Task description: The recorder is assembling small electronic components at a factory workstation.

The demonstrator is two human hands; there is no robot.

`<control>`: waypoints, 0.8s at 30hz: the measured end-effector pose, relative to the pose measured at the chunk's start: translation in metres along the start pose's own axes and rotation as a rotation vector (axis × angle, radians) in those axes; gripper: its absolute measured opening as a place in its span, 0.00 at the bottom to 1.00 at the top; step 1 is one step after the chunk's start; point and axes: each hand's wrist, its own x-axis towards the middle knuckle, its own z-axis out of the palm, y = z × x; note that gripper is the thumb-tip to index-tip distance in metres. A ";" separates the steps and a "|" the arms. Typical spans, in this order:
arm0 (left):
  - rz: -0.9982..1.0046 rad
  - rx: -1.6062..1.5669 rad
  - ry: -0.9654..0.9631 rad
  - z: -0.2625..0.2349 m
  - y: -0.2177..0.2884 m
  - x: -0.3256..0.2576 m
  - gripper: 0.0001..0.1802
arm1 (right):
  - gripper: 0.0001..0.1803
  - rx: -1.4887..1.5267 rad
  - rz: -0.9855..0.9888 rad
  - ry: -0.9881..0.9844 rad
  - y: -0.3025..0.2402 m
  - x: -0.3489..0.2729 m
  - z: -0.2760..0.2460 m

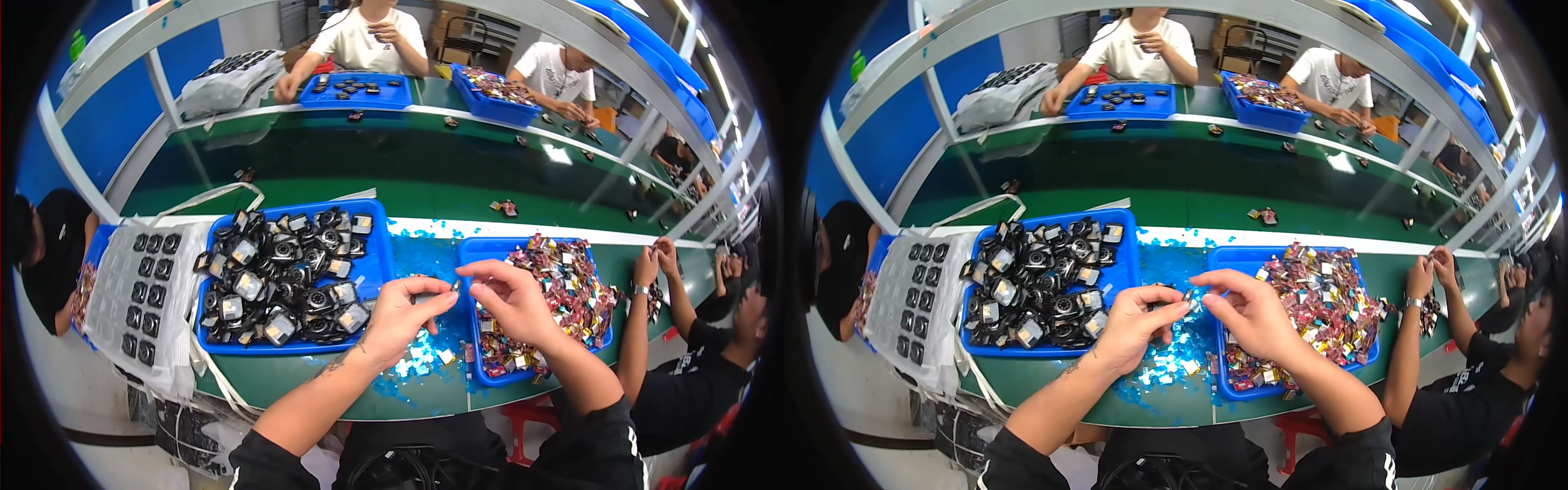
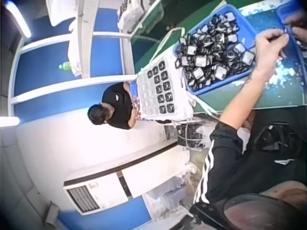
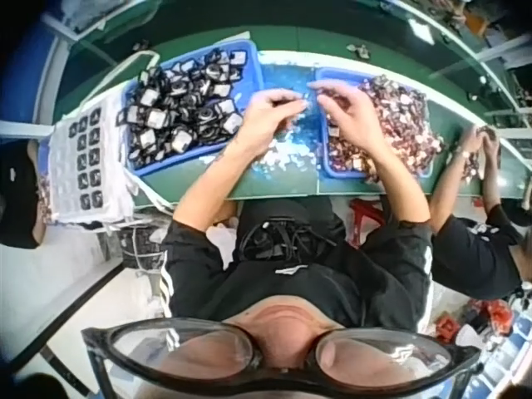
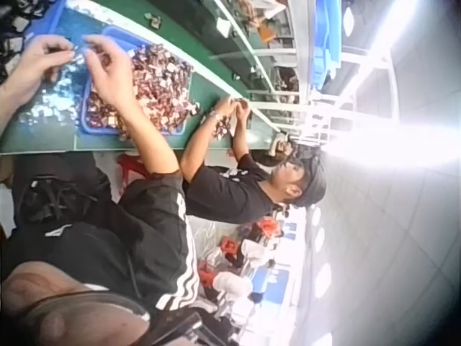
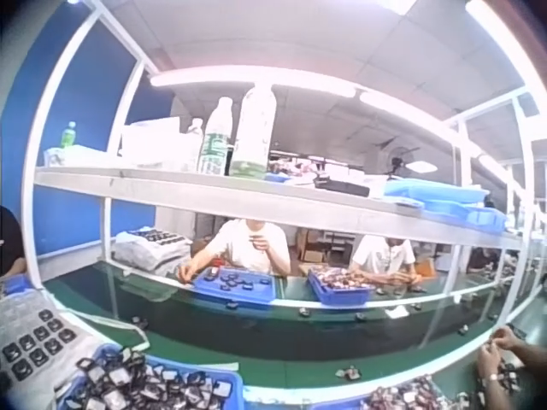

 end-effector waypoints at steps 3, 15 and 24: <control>-0.024 -0.038 -0.133 0.000 -0.004 -0.004 0.10 | 0.11 0.287 0.014 -0.064 0.001 -0.003 0.000; 0.303 0.132 -0.092 0.011 -0.015 -0.002 0.30 | 0.08 0.140 0.113 0.066 -0.016 -0.009 -0.003; 0.285 0.130 -0.164 0.010 -0.015 -0.003 0.28 | 0.05 -0.179 -0.123 0.254 -0.017 -0.005 0.022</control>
